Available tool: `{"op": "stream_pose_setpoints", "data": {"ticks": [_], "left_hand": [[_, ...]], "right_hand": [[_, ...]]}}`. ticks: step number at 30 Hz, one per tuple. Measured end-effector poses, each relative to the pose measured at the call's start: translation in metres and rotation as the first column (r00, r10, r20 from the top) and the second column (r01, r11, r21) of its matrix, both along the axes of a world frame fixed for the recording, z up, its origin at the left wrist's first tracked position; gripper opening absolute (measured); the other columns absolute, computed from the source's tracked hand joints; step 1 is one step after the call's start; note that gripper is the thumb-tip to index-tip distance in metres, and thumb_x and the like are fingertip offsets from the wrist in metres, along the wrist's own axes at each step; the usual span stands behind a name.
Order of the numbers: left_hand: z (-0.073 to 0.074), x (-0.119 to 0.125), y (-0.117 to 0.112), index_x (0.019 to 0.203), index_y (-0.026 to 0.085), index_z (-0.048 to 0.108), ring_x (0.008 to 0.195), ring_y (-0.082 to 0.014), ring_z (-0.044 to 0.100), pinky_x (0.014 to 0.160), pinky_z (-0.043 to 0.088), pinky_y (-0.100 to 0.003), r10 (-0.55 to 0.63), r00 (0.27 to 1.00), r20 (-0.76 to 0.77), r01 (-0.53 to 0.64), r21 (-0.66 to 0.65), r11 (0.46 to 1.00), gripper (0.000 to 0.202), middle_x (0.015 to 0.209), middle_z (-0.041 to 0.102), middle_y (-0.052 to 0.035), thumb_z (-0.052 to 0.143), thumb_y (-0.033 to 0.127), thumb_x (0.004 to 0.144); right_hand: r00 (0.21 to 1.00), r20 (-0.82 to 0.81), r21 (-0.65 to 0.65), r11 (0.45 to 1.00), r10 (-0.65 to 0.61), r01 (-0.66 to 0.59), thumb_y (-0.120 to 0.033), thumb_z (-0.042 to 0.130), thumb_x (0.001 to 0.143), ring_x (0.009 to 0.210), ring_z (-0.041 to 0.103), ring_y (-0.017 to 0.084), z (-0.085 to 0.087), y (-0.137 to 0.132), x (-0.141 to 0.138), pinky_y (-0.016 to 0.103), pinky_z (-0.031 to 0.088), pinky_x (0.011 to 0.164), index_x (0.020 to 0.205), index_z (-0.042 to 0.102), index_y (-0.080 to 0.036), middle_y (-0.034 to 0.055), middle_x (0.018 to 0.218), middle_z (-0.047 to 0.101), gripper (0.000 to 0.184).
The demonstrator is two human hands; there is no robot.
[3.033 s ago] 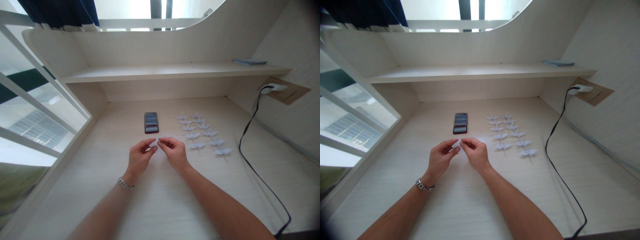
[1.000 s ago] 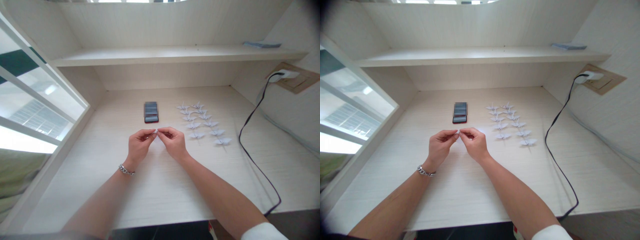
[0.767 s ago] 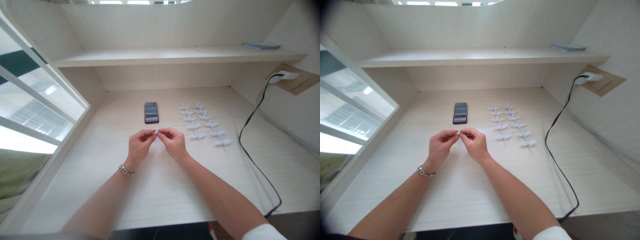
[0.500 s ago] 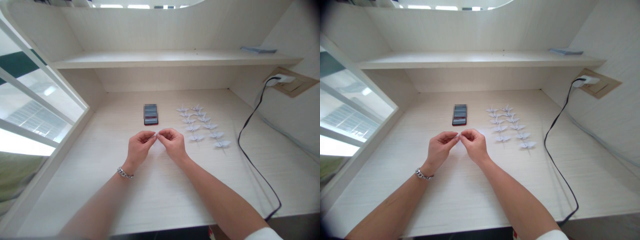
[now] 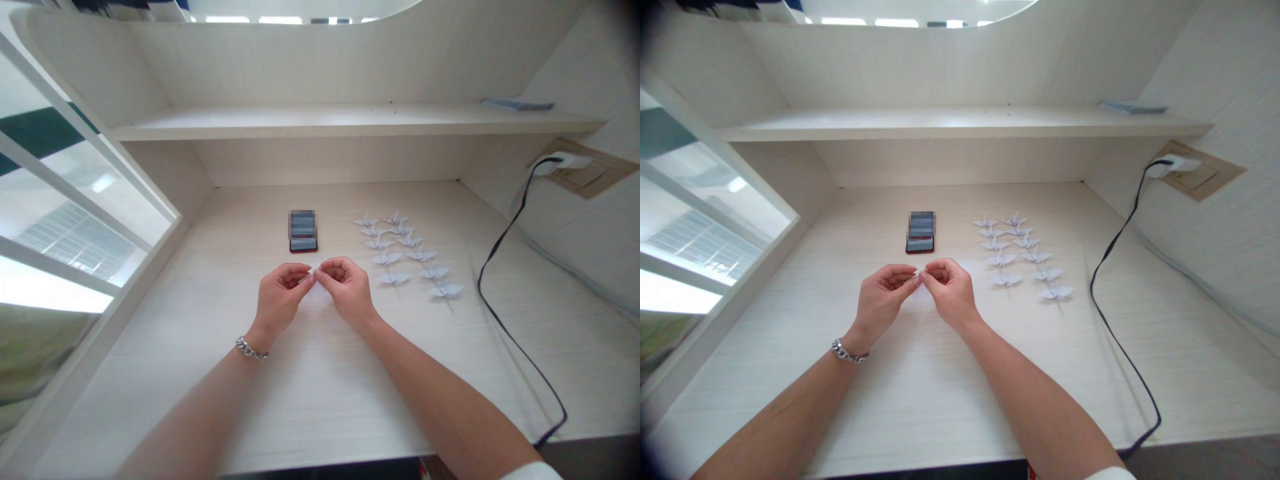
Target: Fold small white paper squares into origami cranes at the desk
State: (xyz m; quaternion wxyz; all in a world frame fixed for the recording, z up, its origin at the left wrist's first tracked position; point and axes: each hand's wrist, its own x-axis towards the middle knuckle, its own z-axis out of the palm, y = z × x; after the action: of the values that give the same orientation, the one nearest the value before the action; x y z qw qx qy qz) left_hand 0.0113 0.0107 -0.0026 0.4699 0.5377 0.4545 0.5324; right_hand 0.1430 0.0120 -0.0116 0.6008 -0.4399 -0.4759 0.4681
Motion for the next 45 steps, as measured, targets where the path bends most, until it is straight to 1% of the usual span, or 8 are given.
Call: {"op": "stream_pose_setpoints", "data": {"ticks": [8, 12, 14, 17, 23, 29, 37, 45], "left_hand": [[0.002, 0.001, 0.0, 0.087, 0.014, 0.064, 0.071, -0.013, 0.062, 0.065, 0.05, -0.024, 0.017, 0.999, 0.046, -0.015, -0.026, 1.0, 0.031, 0.082, 0.067, -0.005, 0.074, 0.027, 0.061], [0.001, 0.004, -0.001, 0.097, 0.016, 0.062, 0.055, -0.0085, 0.056, 0.063, 0.053, -0.027, -0.06, 0.99, 0.128, 0.078, -0.141, 0.987, 0.041, 0.055, 0.055, 0.0062, 0.075, 0.025, 0.06], [0.0, 0.005, -0.001, 0.097, 0.015, 0.061, 0.051, -0.0077, 0.055, 0.065, 0.055, -0.031, -0.097, 0.976, 0.194, 0.138, -0.208, 0.968, 0.041, 0.05, 0.049, 0.0087, 0.075, 0.025, 0.06], [0.0, 0.005, -0.001, 0.097, 0.014, 0.06, 0.053, -0.0096, 0.059, 0.065, 0.055, -0.032, -0.096, 0.967, 0.238, 0.157, -0.255, 0.954, 0.042, 0.052, 0.054, 0.0066, 0.076, 0.024, 0.059], [0.0, 0.004, 0.001, 0.098, 0.012, 0.058, 0.057, -0.0146, 0.064, 0.06, 0.054, -0.029, -0.067, 0.975, 0.213, 0.136, -0.333, 0.933, 0.048, 0.061, 0.065, -0.0015, 0.077, 0.026, 0.057], [-0.003, 0.003, 0.003, 0.095, 0.013, 0.061, 0.049, -0.0078, 0.055, 0.061, 0.053, -0.027, -0.06, 0.97, 0.237, 0.121, -0.252, 0.96, 0.045, 0.049, 0.049, 0.0087, 0.079, 0.023, 0.054], [-0.009, 0.005, 0.003, 0.092, 0.012, 0.059, 0.055, -0.0069, 0.053, 0.058, 0.047, -0.021, -0.001, 0.972, 0.234, 0.056, -0.227, 0.972, 0.039, 0.057, 0.054, 0.005, 0.075, 0.024, 0.059], [-0.008, 0.002, 0.005, 0.089, 0.014, 0.058, 0.042, -0.0016, 0.038, 0.043, 0.03, -0.014, 0.043, 0.994, 0.105, -0.026, -0.153, 0.988, 0.036, 0.048, 0.04, 0.0103, 0.075, 0.024, 0.06]], "right_hand": [[0.999, -0.039, 0.001, 1.0, 0.003, -0.003, -0.029, 0.068, 0.065, 0.061, 0.058, 0.013, 0.002, 0.002, 0.0, 0.025, 0.048, 0.057, 0.076, 0.057, -0.018, 0.0003, 0.068, 0.062, 0.019], [0.996, -0.067, 0.01, 0.998, -0.066, 0.066, -0.029, 0.068, 0.066, 0.06, 0.057, 0.012, 0.003, 0.002, 0.001, 0.024, 0.046, 0.056, 0.075, 0.056, -0.019, -0.0008, 0.067, 0.061, 0.018], [0.992, -0.086, 0.004, 0.996, -0.088, 0.089, -0.029, 0.068, 0.066, 0.058, 0.056, 0.011, 0.002, 0.004, 0.002, 0.024, 0.045, 0.055, 0.075, 0.057, -0.019, -0.0013, 0.065, 0.06, 0.018], [0.987, -0.118, -0.019, 0.994, -0.106, 0.105, -0.03, 0.069, 0.065, 0.057, 0.055, 0.011, -0.001, 0.006, 0.003, 0.024, 0.045, 0.054, 0.076, 0.056, -0.018, -0.001, 0.065, 0.059, 0.02], [0.98, -0.164, -0.034, 0.994, -0.111, 0.107, -0.028, 0.071, 0.064, 0.058, 0.055, 0.011, -0.006, 0.008, 0.002, 0.024, 0.045, 0.055, 0.076, 0.056, -0.018, -0.001, 0.066, 0.06, 0.022], [0.974, -0.199, -0.06, 0.993, -0.108, 0.098, -0.028, 0.073, 0.062, 0.059, 0.056, 0.011, -0.007, 0.008, 0.0, 0.023, 0.045, 0.056, 0.077, 0.056, -0.018, -0.0014, 0.067, 0.061, 0.025], [0.983, -0.15, -0.055, 0.993, -0.11, 0.103, -0.029, 0.072, 0.063, 0.056, 0.054, 0.01, -0.005, 0.006, -0.002, 0.023, 0.042, 0.053, 0.076, 0.057, -0.017, -0.0019, 0.064, 0.06, 0.023], [0.993, -0.118, -0.099, 0.995, 0.0, -0.011, -0.027, 0.072, 0.061, 0.063, 0.059, 0.013, -0.008, 0.006, -0.001, 0.025, 0.045, 0.06, 0.088, 0.058, -0.018, -0.0005, 0.07, 0.062, 0.032]]}}
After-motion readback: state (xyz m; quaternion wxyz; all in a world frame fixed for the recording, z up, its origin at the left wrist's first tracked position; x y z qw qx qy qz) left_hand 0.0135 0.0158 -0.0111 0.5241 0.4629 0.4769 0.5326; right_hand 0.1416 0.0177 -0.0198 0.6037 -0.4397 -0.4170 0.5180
